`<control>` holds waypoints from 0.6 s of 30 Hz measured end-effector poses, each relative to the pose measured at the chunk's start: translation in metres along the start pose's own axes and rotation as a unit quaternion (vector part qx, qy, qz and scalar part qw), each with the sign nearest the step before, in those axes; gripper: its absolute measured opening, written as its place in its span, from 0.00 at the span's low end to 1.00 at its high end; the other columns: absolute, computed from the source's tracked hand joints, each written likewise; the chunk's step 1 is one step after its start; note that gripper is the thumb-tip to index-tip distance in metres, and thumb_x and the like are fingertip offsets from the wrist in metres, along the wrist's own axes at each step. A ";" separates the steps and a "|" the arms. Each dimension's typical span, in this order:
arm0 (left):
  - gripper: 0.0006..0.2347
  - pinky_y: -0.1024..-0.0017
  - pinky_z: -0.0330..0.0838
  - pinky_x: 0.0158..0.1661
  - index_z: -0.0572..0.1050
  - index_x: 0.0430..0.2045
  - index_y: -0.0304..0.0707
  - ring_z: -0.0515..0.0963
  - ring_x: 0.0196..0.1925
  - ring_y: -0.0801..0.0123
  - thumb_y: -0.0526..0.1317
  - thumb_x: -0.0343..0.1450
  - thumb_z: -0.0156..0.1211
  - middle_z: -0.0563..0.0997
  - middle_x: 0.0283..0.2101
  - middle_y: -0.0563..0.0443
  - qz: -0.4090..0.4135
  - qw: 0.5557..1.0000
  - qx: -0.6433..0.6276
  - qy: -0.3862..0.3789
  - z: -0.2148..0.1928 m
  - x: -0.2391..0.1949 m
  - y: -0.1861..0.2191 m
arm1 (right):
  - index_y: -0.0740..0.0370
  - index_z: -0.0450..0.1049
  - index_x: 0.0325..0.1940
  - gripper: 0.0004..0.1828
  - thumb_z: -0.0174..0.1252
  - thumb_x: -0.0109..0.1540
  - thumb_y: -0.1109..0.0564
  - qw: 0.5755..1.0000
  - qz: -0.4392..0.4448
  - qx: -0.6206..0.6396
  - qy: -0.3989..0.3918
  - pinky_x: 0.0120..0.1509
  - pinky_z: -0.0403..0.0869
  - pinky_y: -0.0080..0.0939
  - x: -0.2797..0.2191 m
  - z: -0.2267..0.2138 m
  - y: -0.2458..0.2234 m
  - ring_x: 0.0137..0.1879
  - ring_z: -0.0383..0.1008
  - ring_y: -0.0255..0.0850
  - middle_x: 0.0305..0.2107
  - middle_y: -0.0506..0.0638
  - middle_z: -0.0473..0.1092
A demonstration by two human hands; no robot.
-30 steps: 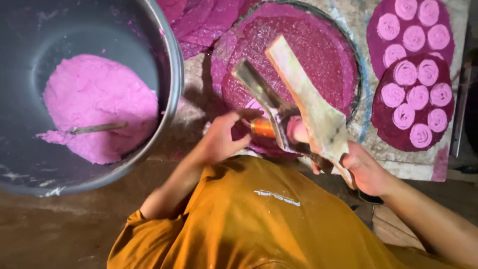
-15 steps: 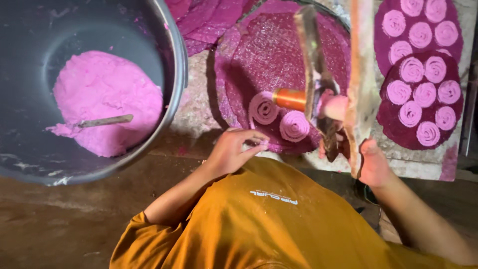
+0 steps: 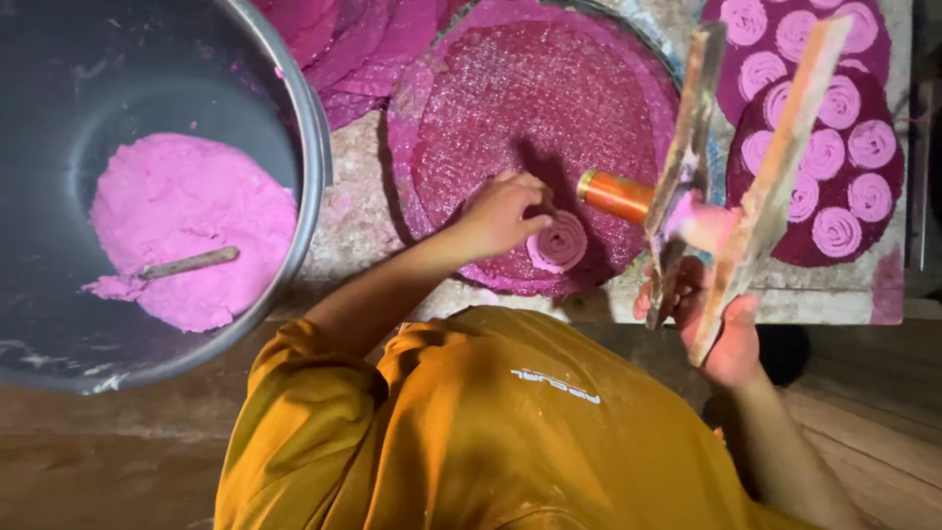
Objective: The person scoops pink dough from a large metal bowl and uses a wooden press tool to form rose-shaped portions onto a flat purple dough base. The person repeatedly loads the press, extrudes the dough, and arranges the formed pieces in rows on the base.
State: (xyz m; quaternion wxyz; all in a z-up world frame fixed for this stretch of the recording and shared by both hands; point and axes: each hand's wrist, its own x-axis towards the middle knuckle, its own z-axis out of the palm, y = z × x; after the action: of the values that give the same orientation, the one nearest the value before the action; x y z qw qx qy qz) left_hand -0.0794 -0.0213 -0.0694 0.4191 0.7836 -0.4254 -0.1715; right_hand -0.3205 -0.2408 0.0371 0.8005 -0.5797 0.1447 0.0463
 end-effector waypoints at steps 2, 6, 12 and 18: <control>0.09 0.56 0.66 0.57 0.83 0.34 0.40 0.75 0.52 0.54 0.44 0.66 0.67 0.81 0.46 0.49 -0.006 1.000 0.008 0.004 0.002 0.006 -0.006 | 0.63 0.59 0.67 0.55 0.51 0.57 0.15 1.000 -0.016 0.008 0.016 0.61 0.68 0.57 -0.006 -0.002 0.004 0.57 0.70 0.51 0.53 0.58 0.68; 0.05 0.57 0.64 0.60 0.84 0.33 0.45 0.76 0.52 0.58 0.42 0.70 0.66 0.82 0.45 0.51 -0.022 0.999 0.026 -0.009 -0.004 0.005 -0.013 | 0.68 0.60 0.69 0.61 0.49 0.56 0.13 0.998 -0.036 -0.017 0.041 0.59 0.69 0.55 -0.015 -0.002 0.007 0.54 0.70 0.51 0.51 0.59 0.68; 0.05 0.59 0.67 0.55 0.85 0.32 0.48 0.72 0.52 0.58 0.40 0.65 0.70 0.80 0.44 0.53 0.001 0.999 0.054 0.000 -0.011 0.003 -0.004 | 0.71 0.61 0.69 0.63 0.47 0.56 0.11 0.995 -0.068 -0.029 0.064 0.59 0.68 0.54 -0.018 0.002 0.009 0.52 0.70 0.51 0.49 0.59 0.68; 0.09 0.57 0.64 0.54 0.84 0.30 0.43 0.71 0.52 0.57 0.43 0.61 0.74 0.78 0.43 0.50 0.000 0.995 0.101 0.013 -0.005 0.005 0.008 | 0.69 0.59 0.68 0.63 0.48 0.55 0.11 0.995 -0.059 -0.004 0.077 0.59 0.68 0.55 -0.015 -0.003 0.013 0.54 0.69 0.51 0.51 0.57 0.67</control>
State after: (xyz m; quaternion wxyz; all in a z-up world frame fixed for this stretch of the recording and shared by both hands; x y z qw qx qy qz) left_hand -0.0778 -0.0251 -0.0595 0.3435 0.8242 -0.4346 -0.1175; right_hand -0.3383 -0.2380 0.0286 0.7860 -0.5923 0.1714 -0.0457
